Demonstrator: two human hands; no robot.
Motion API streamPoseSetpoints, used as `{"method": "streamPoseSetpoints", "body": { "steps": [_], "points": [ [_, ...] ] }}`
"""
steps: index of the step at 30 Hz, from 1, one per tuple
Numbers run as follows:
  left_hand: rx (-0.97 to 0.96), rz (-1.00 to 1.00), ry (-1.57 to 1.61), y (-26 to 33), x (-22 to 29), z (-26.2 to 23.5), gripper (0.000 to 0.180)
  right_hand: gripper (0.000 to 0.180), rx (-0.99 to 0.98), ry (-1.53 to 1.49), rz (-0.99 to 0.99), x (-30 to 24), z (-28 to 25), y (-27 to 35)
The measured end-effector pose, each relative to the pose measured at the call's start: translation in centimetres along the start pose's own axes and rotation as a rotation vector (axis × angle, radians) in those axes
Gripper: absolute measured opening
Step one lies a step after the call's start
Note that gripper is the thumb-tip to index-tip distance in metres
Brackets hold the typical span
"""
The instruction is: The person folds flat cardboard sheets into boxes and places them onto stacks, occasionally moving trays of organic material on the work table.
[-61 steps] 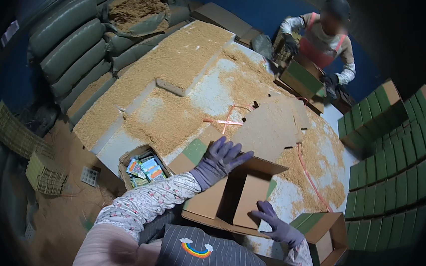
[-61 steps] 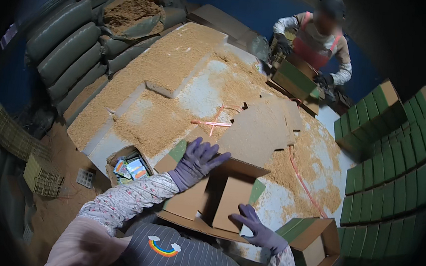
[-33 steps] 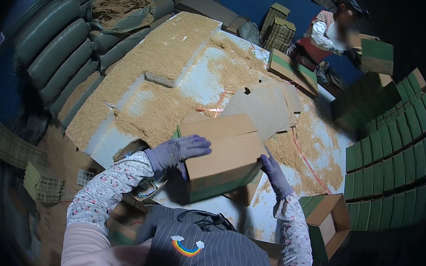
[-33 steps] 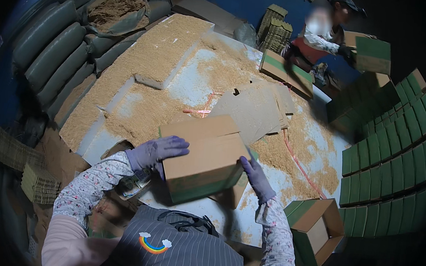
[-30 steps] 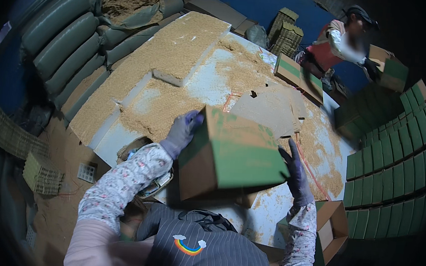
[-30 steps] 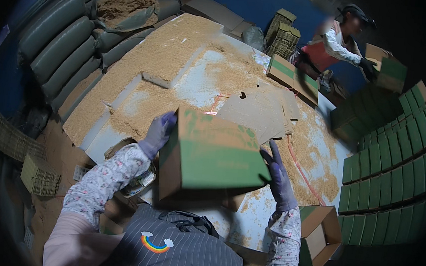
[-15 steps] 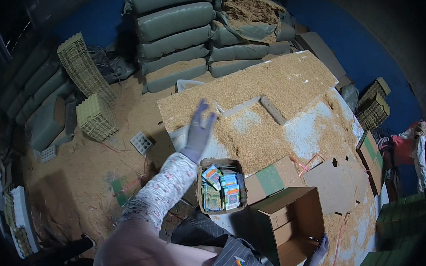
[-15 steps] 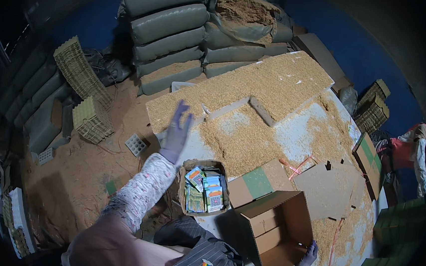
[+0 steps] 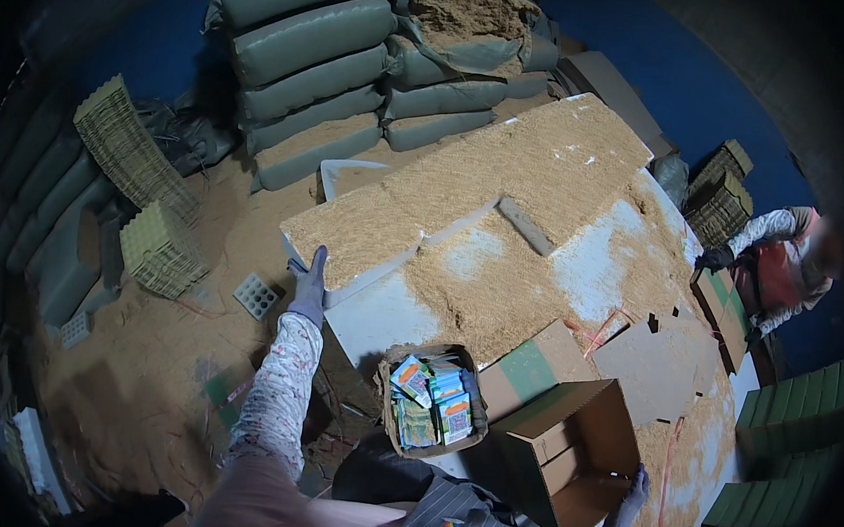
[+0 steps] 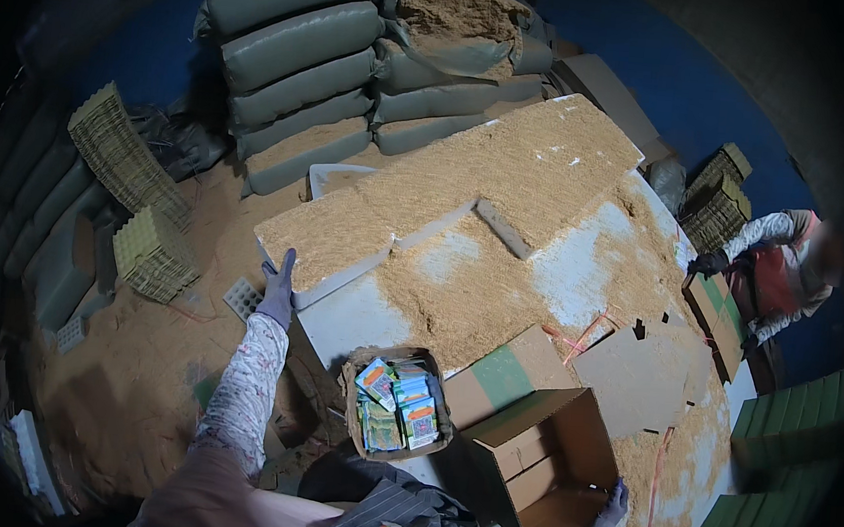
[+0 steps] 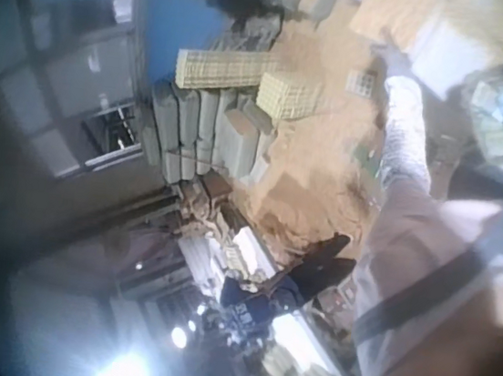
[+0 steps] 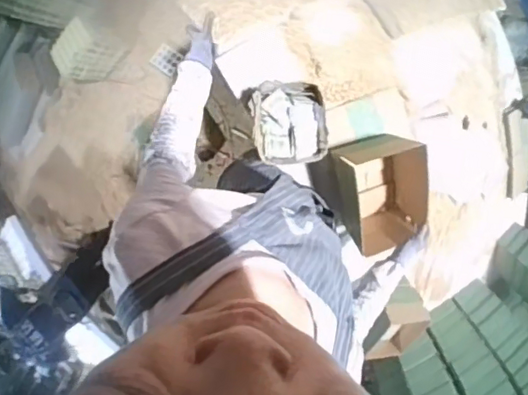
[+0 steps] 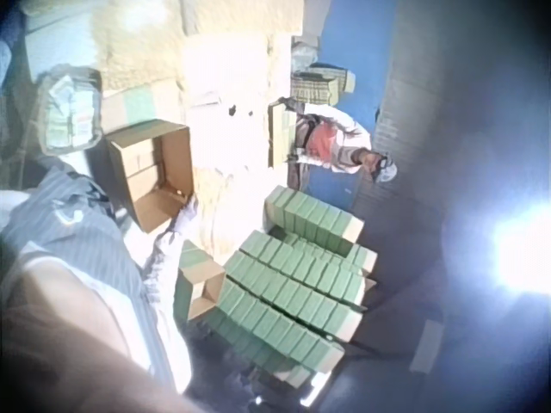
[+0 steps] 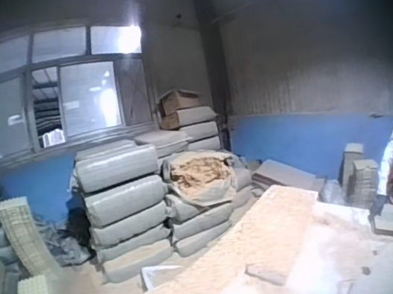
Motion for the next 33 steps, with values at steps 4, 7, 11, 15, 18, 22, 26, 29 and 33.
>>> {"method": "streamPoseSetpoints", "body": {
  "steps": [4, 7, 11, 15, 18, 22, 26, 29, 33],
  "points": [
    [-0.259, -0.075, 0.241, 3.3, 3.4, 2.4, 0.1, 0.03, 0.104, 0.176, -0.075, 1.4, -2.2, -0.1],
    [-0.613, -0.349, 0.57, 4.7, 3.5, 0.9, 0.073, 0.029, 0.089, 0.181, -0.157, 2.5, -2.8, 0.2],
    [-1.008, 0.059, 0.14, 12.2, 5.3, 3.0, 0.056, 0.028, 0.127, 0.194, -0.226, 2.9, -3.0, 0.9],
    [-1.316, 0.064, -0.112, 27.0, 8.5, 11.6, 0.051, 0.029, 0.043, 0.22, -0.116, -0.9, -0.1, -0.5],
    [-1.398, -0.558, 0.073, 38.2, 7.0, 17.8, 0.062, 0.028, -0.075, 0.378, 0.031, -1.9, 0.7, -2.8],
    [-1.561, -0.392, -0.096, 43.7, 0.0, 21.5, 0.079, 0.029, -0.276, 0.299, -0.028, -0.8, 0.4, -4.3],
    [-1.646, -0.387, -0.152, 44.6, -3.4, 19.8, 0.074, 0.03, -0.285, 0.371, -0.207, 4.1, -2.3, -3.2],
    [-1.697, -0.356, -0.355, 44.5, 0.3, 16.8, 0.083, 0.031, -0.189, 0.592, -0.421, 7.3, -3.5, -2.3],
    [-1.705, -0.161, -0.593, 41.1, 1.5, 14.0, 0.098, 0.037, -0.144, 0.182, -0.144, -0.8, 1.3, 0.7]
  ]
}}
Point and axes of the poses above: each hand's wrist, its own y-axis away from the middle knuckle, its own z-axis out of the palm, x = y × z, the point moved 4 cm from there along -y, towards the middle knuckle, and after that the axes turned 2 degrees about y, right-handed, at the moved point
